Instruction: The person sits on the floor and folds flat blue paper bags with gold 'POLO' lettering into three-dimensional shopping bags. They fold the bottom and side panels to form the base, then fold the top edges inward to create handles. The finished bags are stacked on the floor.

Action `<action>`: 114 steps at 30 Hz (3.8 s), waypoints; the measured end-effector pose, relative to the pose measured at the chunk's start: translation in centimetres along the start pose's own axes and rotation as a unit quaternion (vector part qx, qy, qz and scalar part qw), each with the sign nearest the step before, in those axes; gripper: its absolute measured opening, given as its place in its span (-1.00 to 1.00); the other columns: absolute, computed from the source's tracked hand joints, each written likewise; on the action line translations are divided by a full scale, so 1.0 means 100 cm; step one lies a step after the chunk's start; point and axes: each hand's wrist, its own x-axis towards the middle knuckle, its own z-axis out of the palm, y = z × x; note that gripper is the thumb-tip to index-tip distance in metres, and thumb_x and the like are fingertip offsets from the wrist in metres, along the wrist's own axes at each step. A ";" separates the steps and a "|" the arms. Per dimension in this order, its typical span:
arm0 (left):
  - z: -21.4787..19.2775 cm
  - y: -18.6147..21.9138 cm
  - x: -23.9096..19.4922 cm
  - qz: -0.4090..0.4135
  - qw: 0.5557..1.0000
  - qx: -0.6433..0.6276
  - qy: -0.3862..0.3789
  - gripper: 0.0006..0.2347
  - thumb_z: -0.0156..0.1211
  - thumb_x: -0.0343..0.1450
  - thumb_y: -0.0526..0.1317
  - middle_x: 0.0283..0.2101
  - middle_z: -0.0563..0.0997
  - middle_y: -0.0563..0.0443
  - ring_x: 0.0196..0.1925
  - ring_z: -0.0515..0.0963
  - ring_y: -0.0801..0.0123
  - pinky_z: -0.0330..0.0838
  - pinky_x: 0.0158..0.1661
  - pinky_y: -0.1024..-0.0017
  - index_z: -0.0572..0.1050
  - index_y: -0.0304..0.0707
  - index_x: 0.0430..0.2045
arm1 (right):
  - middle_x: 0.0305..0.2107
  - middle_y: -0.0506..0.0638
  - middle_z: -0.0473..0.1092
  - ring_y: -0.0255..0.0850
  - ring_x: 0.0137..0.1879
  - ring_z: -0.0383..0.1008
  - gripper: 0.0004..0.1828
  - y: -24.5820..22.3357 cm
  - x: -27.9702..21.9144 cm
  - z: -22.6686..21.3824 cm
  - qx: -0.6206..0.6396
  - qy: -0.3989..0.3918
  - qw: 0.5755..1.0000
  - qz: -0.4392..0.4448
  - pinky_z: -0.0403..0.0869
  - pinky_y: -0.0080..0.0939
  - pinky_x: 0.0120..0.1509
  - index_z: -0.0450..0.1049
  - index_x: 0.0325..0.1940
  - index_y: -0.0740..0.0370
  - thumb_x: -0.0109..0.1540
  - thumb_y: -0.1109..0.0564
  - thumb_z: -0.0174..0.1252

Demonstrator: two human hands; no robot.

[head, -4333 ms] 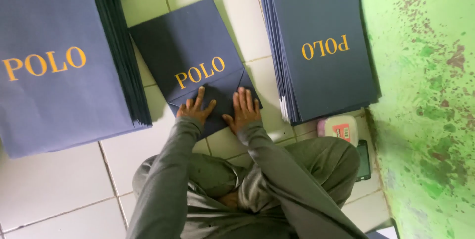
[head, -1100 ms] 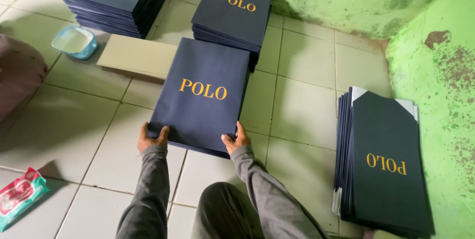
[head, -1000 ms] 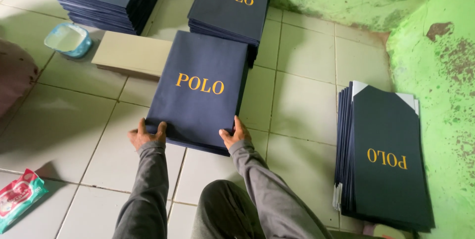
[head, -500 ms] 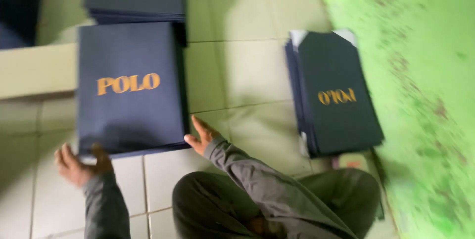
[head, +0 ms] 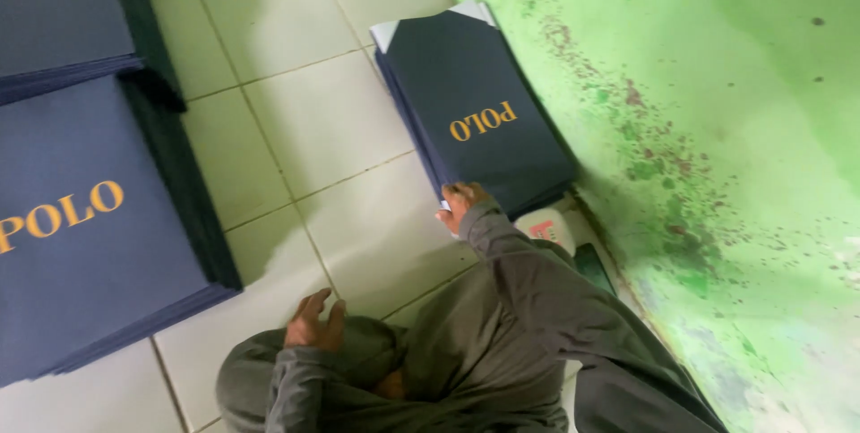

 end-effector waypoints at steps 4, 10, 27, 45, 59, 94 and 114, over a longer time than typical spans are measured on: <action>0.096 0.034 0.036 0.158 0.983 -0.072 0.054 -0.60 0.28 0.36 0.05 -0.04 0.70 -0.03 -0.21 0.75 0.15 0.64 -0.20 0.18 0.61 -0.16 -0.01 | 0.23 0.16 0.35 0.18 0.25 0.39 -0.08 0.039 -0.008 -0.020 -0.010 -0.182 0.979 0.095 0.44 0.15 0.26 0.21 0.44 0.22 0.23 -0.46 0.14; 0.182 0.123 0.040 0.126 0.984 -0.127 -0.015 -0.70 0.45 0.31 -0.13 -0.16 0.74 -0.10 -0.23 0.75 0.07 0.70 -0.22 0.18 0.65 -0.13 -0.11 | 0.22 0.07 0.35 0.13 0.23 0.50 -0.23 0.055 -0.002 0.021 0.066 -0.212 0.953 0.205 0.57 0.06 0.21 0.45 0.27 -0.06 0.07 -0.39 0.35; 0.196 0.091 -0.002 -0.044 0.975 -0.123 -0.177 -0.59 0.11 0.49 0.19 -0.09 0.73 -0.15 0.01 0.69 -0.02 0.60 0.06 0.03 0.66 -0.05 -0.04 | -0.14 -0.05 0.58 -0.03 -0.01 0.63 -0.61 0.039 -0.005 0.000 0.083 -0.145 0.968 0.187 0.59 0.01 0.03 0.54 -0.10 -0.11 0.28 -0.18 -0.17; 0.098 -0.010 0.113 -0.078 0.902 -0.425 0.019 -0.50 0.07 0.36 -0.55 -0.14 0.65 -0.48 -0.02 0.62 -0.08 0.51 0.07 -0.03 0.39 -0.44 0.27 | 0.24 0.09 0.40 -0.01 0.44 0.31 -0.28 0.024 -0.023 0.019 0.171 0.091 0.940 0.280 0.20 0.08 0.52 0.28 0.41 -0.05 0.23 -0.33 0.11; -0.023 0.024 0.005 -0.151 0.941 -0.297 0.056 -0.36 0.49 0.28 -0.06 0.00 0.59 -0.49 0.05 0.60 -0.28 0.53 0.03 -0.10 0.41 -0.15 0.29 | 0.11 0.10 0.51 -0.01 0.28 0.49 -0.20 -0.002 -0.003 0.134 0.356 -0.234 0.894 0.139 0.48 -0.01 0.35 0.39 0.39 -0.19 0.12 -0.38 0.35; -0.285 0.268 -0.115 0.512 0.712 0.294 0.379 -0.87 0.23 0.41 -0.07 -0.05 0.63 0.01 0.04 0.61 0.09 0.33 0.18 -0.03 0.66 0.06 -0.28 | -0.29 0.14 0.58 0.01 -0.33 0.62 -0.87 -0.127 -0.111 -0.389 0.331 0.252 0.773 -0.479 0.61 -0.06 -0.27 0.68 -0.15 0.23 0.22 0.21 0.35; -0.258 0.274 -0.154 0.607 0.655 0.262 0.367 -0.85 0.02 0.55 -0.30 -0.03 0.59 -0.19 0.04 0.59 -0.04 0.33 0.19 -0.10 0.55 -0.14 -0.11 | -0.55 -0.06 0.52 0.12 -0.33 0.59 -0.61 -0.185 -0.060 -0.408 0.195 -0.041 0.892 -0.405 0.49 0.09 -0.22 0.37 -0.29 0.02 0.04 0.02 0.50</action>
